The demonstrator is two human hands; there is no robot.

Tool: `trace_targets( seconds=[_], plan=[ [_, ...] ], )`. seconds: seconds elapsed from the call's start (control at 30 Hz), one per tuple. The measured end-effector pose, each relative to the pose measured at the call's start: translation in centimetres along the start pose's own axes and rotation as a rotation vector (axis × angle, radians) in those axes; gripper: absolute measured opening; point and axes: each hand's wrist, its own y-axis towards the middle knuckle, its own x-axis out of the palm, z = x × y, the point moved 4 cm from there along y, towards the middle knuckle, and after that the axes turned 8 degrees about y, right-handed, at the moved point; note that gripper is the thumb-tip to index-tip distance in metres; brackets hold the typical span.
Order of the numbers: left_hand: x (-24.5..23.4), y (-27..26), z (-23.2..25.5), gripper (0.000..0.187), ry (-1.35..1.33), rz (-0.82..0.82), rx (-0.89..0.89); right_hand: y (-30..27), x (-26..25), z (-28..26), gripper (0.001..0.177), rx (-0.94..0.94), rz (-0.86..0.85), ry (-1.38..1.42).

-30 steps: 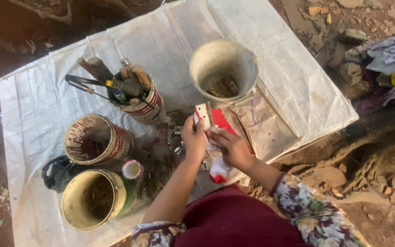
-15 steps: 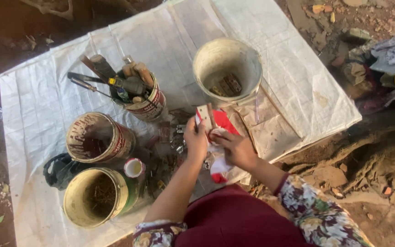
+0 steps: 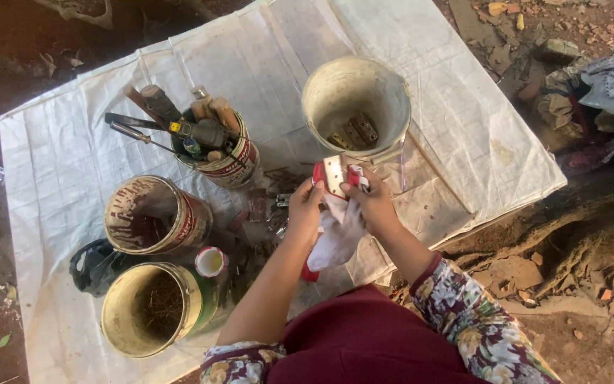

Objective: The person cleans metal door hinges with a cloth and water.

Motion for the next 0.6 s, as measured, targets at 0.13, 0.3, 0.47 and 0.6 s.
trace_targets(
  seconds=[0.13, 0.3, 0.47, 0.6],
  plan=[
    [0.4, -0.6, 2.7, 0.027, -0.03, -0.158, -0.058, -0.2, -0.2, -0.1, 0.044, 0.144, 0.023, 0.23],
    [1.4, -1.9, 5.2, 0.032, 0.226, -0.061, 0.053, -0.7, 0.4, -2.0, 0.04, 0.017, -0.009, -0.221],
    [2.5, -2.8, 6.9, 0.031, 0.489, -0.08, 0.174, -0.8, 0.8, -3.4, 0.039, 0.006, -0.012, -0.384],
    [2.4, -2.8, 6.2, 0.033, 0.503, -0.133, 0.247, -0.8, 0.5, -3.4, 0.038, -0.116, -0.059, -0.434]
  ],
)
